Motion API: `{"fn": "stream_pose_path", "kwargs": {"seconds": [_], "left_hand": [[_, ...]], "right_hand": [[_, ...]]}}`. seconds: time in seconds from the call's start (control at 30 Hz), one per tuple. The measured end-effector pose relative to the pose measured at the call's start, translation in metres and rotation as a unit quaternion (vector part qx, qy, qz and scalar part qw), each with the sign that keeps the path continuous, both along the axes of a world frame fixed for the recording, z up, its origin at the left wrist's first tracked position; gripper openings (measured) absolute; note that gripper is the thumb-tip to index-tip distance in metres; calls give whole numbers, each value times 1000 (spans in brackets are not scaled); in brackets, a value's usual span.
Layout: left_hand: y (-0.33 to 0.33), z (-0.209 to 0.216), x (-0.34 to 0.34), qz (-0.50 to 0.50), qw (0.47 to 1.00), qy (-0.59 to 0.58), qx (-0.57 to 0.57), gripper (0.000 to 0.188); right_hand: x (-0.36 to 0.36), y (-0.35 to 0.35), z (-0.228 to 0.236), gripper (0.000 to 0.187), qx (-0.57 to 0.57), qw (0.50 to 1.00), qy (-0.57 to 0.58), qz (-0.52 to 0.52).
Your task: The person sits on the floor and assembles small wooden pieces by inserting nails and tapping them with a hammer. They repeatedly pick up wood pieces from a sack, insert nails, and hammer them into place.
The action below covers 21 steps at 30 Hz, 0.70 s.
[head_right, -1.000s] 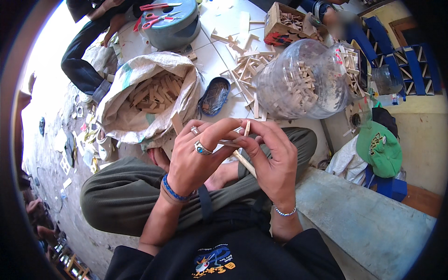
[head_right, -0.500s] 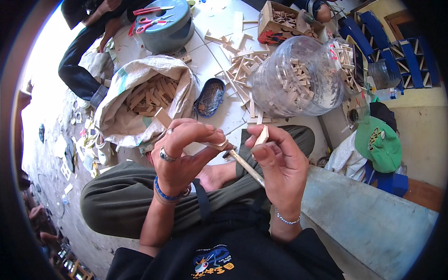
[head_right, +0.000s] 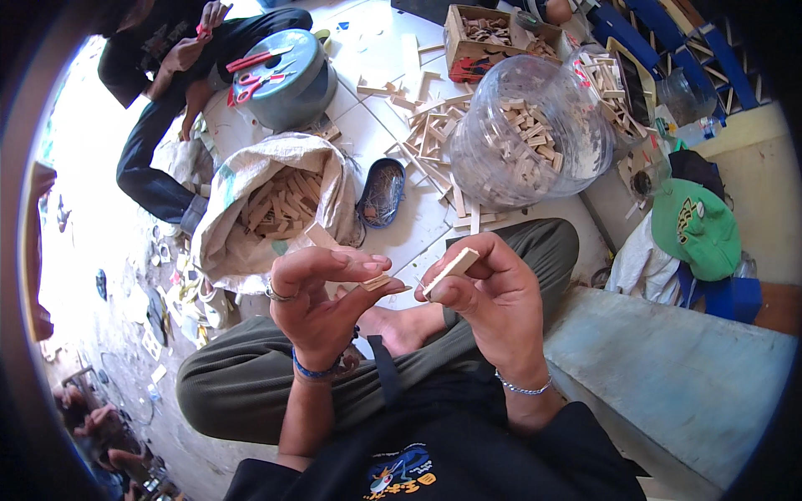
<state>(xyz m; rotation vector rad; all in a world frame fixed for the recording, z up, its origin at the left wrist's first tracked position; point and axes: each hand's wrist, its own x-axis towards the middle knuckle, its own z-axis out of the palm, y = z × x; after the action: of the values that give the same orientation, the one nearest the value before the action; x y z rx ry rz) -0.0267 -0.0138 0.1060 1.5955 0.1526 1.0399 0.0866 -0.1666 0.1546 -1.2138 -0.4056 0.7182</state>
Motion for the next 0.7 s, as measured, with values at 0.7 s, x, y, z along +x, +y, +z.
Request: {"fn": "stream_pose_path", "kwargs": {"seconds": [0.7], "left_hand": [[-2, 9, -3, -127, 963, 28, -235, 35]], "right_hand": [[17, -12, -17, 24, 33, 982, 154, 106]]}}
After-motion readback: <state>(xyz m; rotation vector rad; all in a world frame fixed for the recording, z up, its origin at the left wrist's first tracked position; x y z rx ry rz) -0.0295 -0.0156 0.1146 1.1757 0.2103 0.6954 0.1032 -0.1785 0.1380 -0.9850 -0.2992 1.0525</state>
